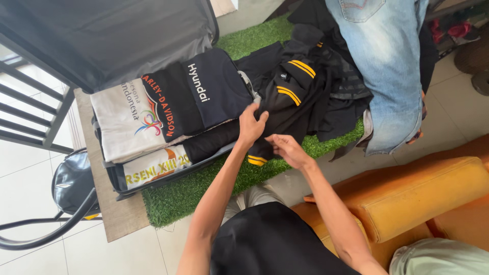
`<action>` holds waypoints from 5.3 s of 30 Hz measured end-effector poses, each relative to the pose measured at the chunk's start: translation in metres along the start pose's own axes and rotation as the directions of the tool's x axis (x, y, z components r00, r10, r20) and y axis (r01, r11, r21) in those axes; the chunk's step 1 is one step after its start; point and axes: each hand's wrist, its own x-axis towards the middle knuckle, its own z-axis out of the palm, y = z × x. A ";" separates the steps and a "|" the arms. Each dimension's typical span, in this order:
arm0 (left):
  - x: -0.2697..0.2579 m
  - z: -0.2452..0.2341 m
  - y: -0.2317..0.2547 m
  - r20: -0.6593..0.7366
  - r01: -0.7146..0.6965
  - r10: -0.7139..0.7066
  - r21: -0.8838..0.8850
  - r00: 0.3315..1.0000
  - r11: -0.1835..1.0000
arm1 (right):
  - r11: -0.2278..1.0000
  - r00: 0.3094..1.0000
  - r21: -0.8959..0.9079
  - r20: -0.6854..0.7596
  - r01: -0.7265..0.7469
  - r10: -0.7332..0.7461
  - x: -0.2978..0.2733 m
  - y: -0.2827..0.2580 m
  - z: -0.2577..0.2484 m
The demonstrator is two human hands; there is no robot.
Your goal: The person folds several dark-colored shirts and pairs of pants on a surface and places them into a suitcase.
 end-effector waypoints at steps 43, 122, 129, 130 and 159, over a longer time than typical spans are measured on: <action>0.028 -0.209 0.074 -0.142 -0.126 0.428 0.833 0.893 0.539 | 0.637 0.929 -0.732 0.364 0.241 0.067 0.019 -0.234 0.057; -0.208 -0.442 0.081 -0.787 -0.053 0.145 0.142 0.600 0.988 | 0.830 0.987 -0.536 0.120 0.155 -0.107 0.047 -0.138 0.016; -0.188 -0.382 0.050 -0.559 0.021 0.021 0.069 0.829 0.997 | 0.765 0.829 -0.351 0.060 0.539 -0.557 0.011 -0.234 -0.041; -0.184 -0.375 0.047 -0.517 0.025 -0.020 0.002 0.856 1.000 | 0.798 0.814 -0.329 -0.128 0.504 -0.567 0.013 -0.237 -0.034; -0.201 -0.393 -0.099 -0.632 0.269 -0.531 -0.467 0.565 0.842 | 0.920 0.821 -0.362 -0.474 0.149 -0.319 0.112 0.006 -0.052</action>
